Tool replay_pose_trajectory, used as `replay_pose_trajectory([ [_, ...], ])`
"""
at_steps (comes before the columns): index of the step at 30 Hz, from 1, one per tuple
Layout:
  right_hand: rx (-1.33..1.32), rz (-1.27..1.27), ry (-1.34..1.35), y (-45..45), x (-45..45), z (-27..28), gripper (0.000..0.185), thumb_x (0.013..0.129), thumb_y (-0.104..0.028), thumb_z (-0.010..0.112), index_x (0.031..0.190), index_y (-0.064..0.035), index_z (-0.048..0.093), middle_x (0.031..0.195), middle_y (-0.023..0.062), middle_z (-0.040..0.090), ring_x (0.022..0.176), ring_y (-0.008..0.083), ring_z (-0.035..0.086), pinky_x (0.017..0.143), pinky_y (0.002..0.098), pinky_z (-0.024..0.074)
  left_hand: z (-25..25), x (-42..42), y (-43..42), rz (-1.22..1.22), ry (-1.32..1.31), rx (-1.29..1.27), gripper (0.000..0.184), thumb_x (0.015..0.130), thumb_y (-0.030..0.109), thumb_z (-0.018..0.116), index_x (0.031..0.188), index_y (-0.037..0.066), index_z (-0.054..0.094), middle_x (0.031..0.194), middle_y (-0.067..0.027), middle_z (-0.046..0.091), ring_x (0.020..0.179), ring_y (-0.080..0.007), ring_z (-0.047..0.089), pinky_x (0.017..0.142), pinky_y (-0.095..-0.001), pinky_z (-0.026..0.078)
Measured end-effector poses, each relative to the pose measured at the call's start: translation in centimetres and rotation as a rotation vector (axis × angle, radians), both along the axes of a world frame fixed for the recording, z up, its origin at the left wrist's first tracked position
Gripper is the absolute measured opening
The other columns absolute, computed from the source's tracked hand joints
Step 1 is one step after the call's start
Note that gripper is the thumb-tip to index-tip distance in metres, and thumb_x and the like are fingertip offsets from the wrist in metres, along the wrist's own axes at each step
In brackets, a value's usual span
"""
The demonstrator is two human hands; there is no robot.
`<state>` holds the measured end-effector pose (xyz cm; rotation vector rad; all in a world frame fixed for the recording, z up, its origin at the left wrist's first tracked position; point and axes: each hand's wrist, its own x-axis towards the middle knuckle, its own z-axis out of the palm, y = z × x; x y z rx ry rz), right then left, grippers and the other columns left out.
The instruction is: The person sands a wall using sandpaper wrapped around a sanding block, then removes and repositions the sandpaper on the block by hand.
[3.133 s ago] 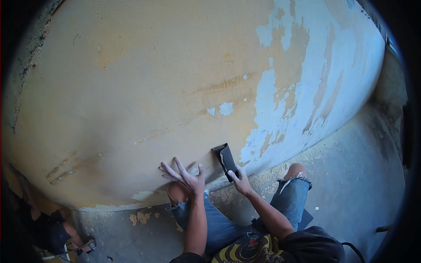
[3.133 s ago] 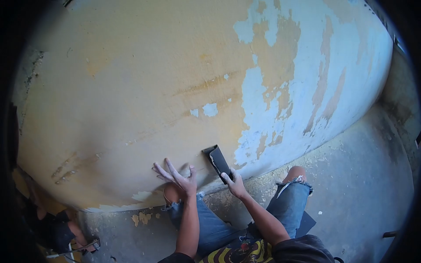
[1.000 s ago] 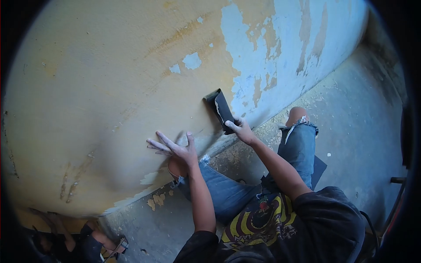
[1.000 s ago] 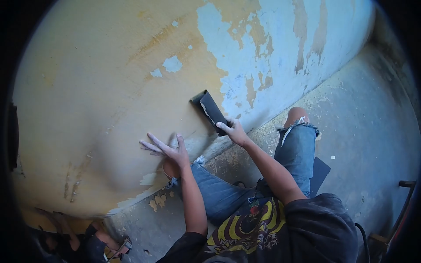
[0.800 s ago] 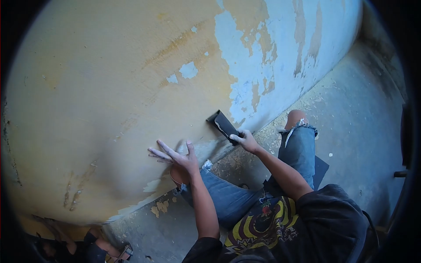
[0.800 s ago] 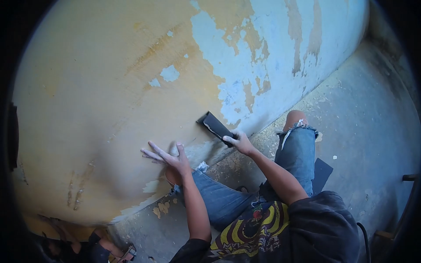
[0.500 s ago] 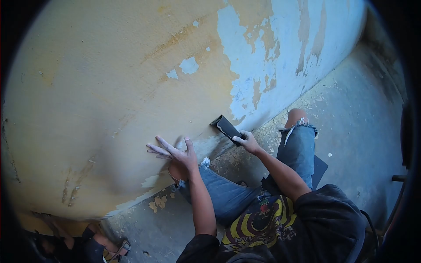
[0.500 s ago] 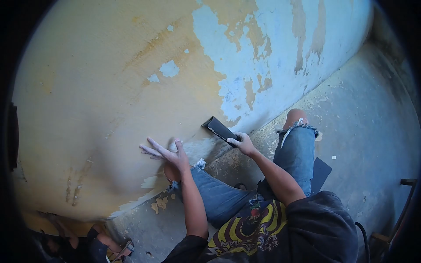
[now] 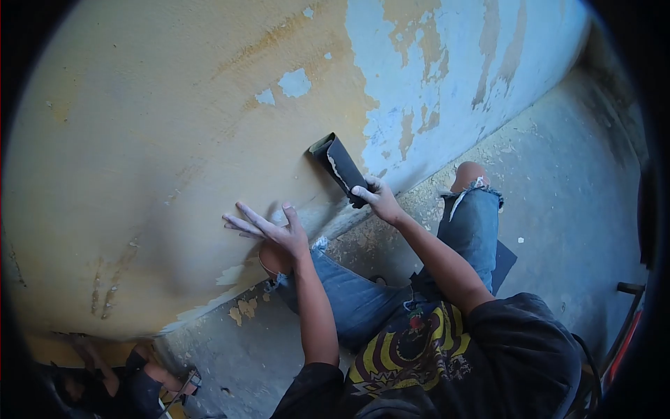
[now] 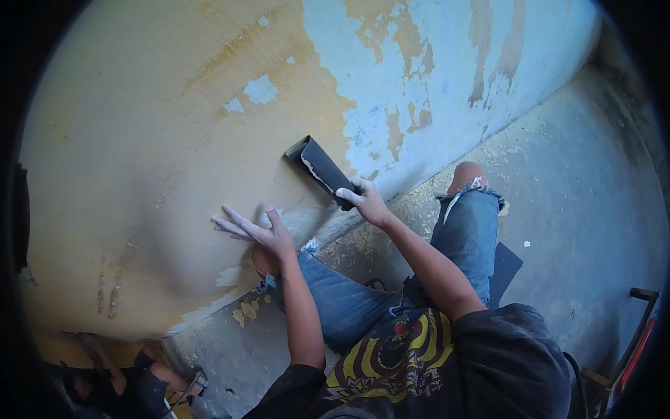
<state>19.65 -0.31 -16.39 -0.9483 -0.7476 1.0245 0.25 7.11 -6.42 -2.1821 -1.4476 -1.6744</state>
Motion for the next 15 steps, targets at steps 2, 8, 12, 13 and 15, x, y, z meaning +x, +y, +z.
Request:
replay_pose_trajectory([
  [2,-0.075,-0.018,0.007,-0.5,0.1,-3.9,0.023,0.093,-0.024,0.069,0.089,-0.0021,0.065,0.076,-0.0007,0.062,0.07,0.0065,0.057,0.066,0.0239,0.0469,-0.2,-0.4,0.2,-0.005,0.016,0.004,0.091,0.086,0.044,0.061,0.156,0.007,0.017,0.162,-0.0237,-0.004,0.148,-0.0477,-0.006,0.114,-0.0659,0.002],
  [8,-0.002,-0.046,0.103,0.0,-0.7,-2.1,0.022,0.095,-0.024,0.066,0.095,-0.0014,0.066,0.082,-0.0014,0.063,0.073,0.0067,0.056,0.069,0.026,0.0478,-0.1,-0.1,0.2,-0.022,0.006,0.017,0.09,0.087,0.048,0.059,0.156,0.007,0.017,0.162,-0.0236,-0.005,0.148,-0.0477,-0.006,0.112,-0.0681,0.002],
  [12,-0.018,-0.046,0.115,0.4,-1.2,-3.7,0.023,0.094,-0.024,0.067,0.098,-0.0011,0.066,0.082,-0.0009,0.062,0.072,0.0072,0.056,0.067,0.0254,0.0469,-0.6,-0.4,0.4,0.02,0.033,-0.018,0.089,0.087,0.044,0.061,0.156,0.008,0.018,0.162,-0.0236,-0.006,0.148,-0.0475,-0.007,0.112,-0.0681,0.001],
  [13,-0.081,0.004,0.111,-1.1,-1.3,-5.8,0.024,0.092,-0.024,0.069,0.099,-0.0006,0.067,0.08,-0.0014,0.062,0.071,0.0072,0.055,0.066,0.0249,0.0458,-0.8,-0.6,0.6,0.033,0.065,-0.005,0.09,0.086,0.043,0.061,0.156,0.008,0.017,0.162,-0.0234,-0.007,0.147,-0.0479,-0.008,0.112,-0.0682,0.001],
  [15,-0.087,-0.055,-0.008,-1.0,-0.6,-7.9,0.024,0.092,-0.024,0.07,0.1,-0.0005,0.068,0.078,-0.0016,0.061,0.071,0.007,0.055,0.065,0.0248,0.0456,-0.6,-0.8,0.9,0.029,0.079,0.014,0.09,0.086,0.043,0.062,0.156,0.008,0.017,0.162,-0.0234,-0.007,0.147,-0.0481,-0.008,0.112,-0.0683,0.001],
])
